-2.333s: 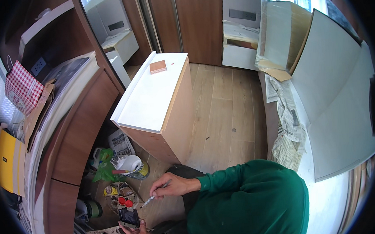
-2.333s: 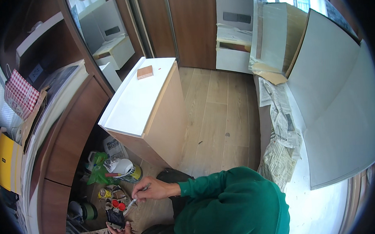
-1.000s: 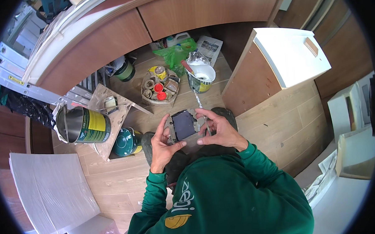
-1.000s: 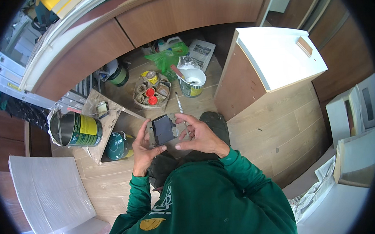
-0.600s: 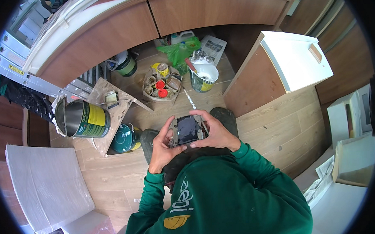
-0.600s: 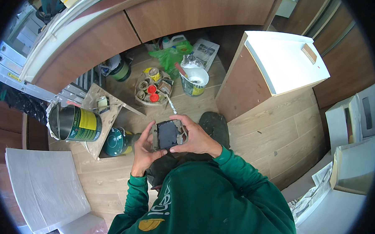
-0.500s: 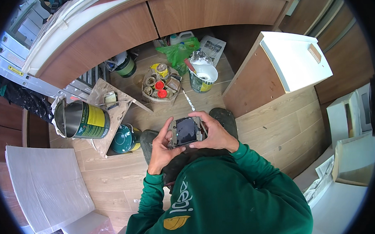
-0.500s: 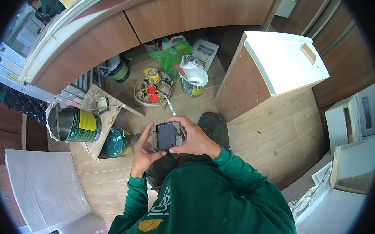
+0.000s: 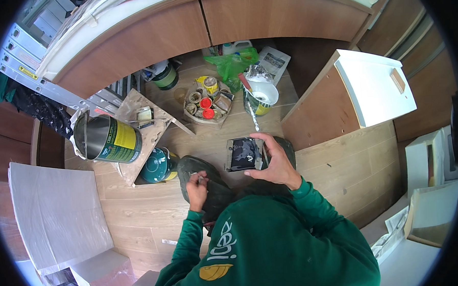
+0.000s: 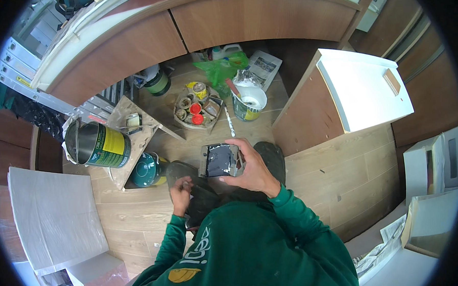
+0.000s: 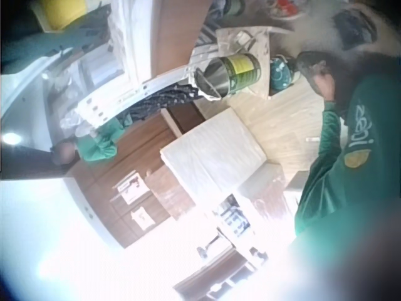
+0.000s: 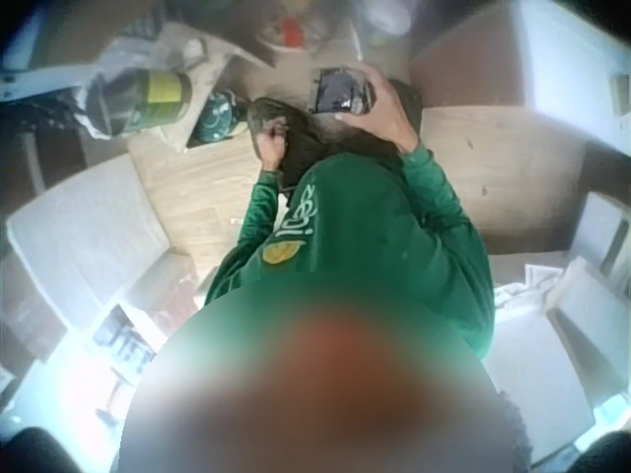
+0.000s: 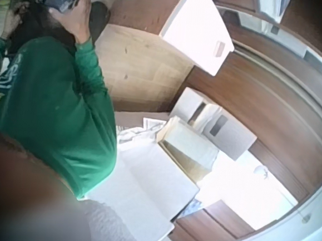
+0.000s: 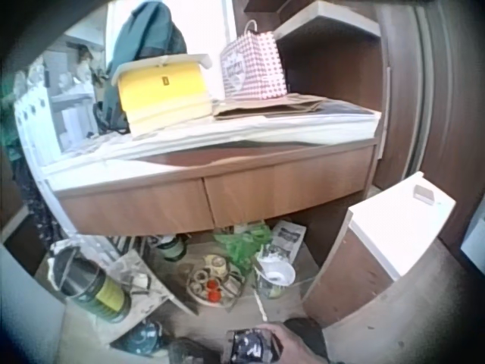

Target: The person kneels on the floor and mixes dark paint in a small container using a brush. They repeatedly dip the brush into a larger paint bucket to add more paint and continue stirring the mixture. The person also wipes the brush on a cloth and a paint can lid during the process.

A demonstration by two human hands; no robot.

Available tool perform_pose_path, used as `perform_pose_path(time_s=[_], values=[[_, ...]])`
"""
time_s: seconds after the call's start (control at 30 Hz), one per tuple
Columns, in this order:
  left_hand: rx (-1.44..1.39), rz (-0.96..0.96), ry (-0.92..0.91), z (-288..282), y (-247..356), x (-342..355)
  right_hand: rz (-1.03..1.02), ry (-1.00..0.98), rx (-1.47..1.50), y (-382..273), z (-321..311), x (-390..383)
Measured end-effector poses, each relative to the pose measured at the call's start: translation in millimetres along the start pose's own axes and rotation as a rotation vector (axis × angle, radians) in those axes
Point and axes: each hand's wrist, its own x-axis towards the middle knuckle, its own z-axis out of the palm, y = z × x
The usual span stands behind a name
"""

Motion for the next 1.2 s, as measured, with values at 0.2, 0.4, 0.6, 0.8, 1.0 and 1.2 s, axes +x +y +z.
perform_pose_path(time_s=[0.2, 0.4, 0.6, 0.8, 1.0, 1.2], values=[[0.546, 0.43, 0.017, -7, -45, -42, 0.009, 0.008, 0.02, 22, 2, -5], [0.42, 0.424, 0.121, -15, -54, -33, 0.094, 0.038, 0.186, 37, 9, -8], [0.104, 0.065, 0.142, -16, -64, 24, 0.087, 0.009, 0.194, 34, 13, -4], [-0.759, -0.155, 0.202, -43, -46, 61, 0.058, 0.033, 0.156, 33, 16, 3], [-0.343, -0.048, 0.118, -40, -30, 76, 0.072, 0.03, 0.161, 32, 24, 8], [0.641, 0.433, 0.003, 11, -50, 89, 0.082, 0.03, 0.148, 23, 36, 13]])
